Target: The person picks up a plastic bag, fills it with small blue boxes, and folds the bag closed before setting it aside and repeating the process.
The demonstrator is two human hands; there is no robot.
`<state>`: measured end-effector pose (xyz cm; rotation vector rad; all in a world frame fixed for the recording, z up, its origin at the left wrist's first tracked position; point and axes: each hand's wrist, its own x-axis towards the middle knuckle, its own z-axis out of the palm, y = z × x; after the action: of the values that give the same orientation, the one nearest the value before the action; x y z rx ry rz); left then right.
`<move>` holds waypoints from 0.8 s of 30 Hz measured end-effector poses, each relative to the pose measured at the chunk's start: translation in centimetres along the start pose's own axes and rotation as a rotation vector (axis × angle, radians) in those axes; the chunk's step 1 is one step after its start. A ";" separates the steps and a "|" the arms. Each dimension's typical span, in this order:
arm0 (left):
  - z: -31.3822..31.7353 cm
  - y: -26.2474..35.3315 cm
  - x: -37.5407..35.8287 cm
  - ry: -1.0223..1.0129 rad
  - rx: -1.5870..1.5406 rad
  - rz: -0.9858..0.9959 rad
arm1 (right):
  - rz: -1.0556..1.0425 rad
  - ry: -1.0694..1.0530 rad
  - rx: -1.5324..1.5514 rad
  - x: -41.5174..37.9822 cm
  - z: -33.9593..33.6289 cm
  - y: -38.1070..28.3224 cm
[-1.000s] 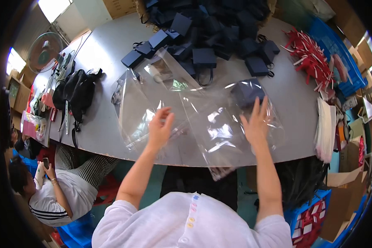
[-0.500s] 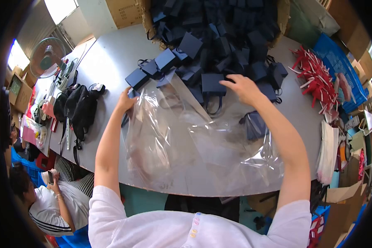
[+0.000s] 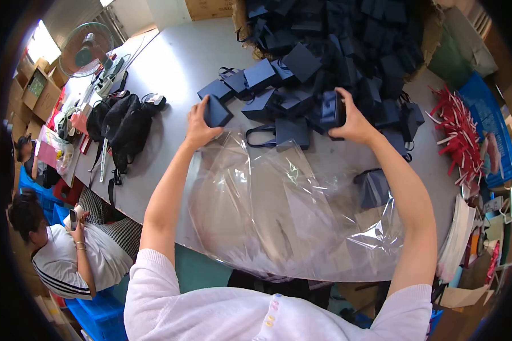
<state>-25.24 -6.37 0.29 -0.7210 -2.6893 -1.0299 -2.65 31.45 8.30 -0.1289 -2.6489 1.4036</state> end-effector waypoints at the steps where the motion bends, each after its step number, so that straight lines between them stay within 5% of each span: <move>1: 0.2 1.2 -0.7 -0.063 -0.029 0.142 | -0.010 0.027 -0.021 -0.4 0.2 -1.7; 3: 1.4 2.4 -1.3 -0.188 -0.070 0.319 | -0.179 0.033 -0.135 -0.3 1.7 -3.9; 4: 2.3 2.5 -1.5 -0.189 -0.076 0.326 | -0.359 0.028 -0.249 0.1 2.5 -4.8; 8: 2.8 2.5 -2.5 -0.254 -0.061 0.292 | -0.527 -0.020 -0.284 4.3 7.6 -7.3; 14: 0.9 -1.3 -5.5 -0.015 0.039 0.208 | -0.711 -0.037 -0.374 11.5 15.9 -9.8; 15: 0.5 -2.0 -6.3 0.005 0.063 0.174 | -0.578 -0.167 -0.412 12.4 16.9 -10.0; 21: -3.1 -0.7 -11.6 0.209 0.162 0.105 | -0.670 -0.361 -0.550 14.0 17.8 -7.1; 24: -4.2 7.8 -21.7 -0.371 -0.066 0.462 | -0.651 -0.488 -0.583 13.4 15.7 -7.3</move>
<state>-2.59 -12.35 0.98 -1.5916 -2.5702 -0.9367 -18.56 16.45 6.72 1.0325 -2.9506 0.4788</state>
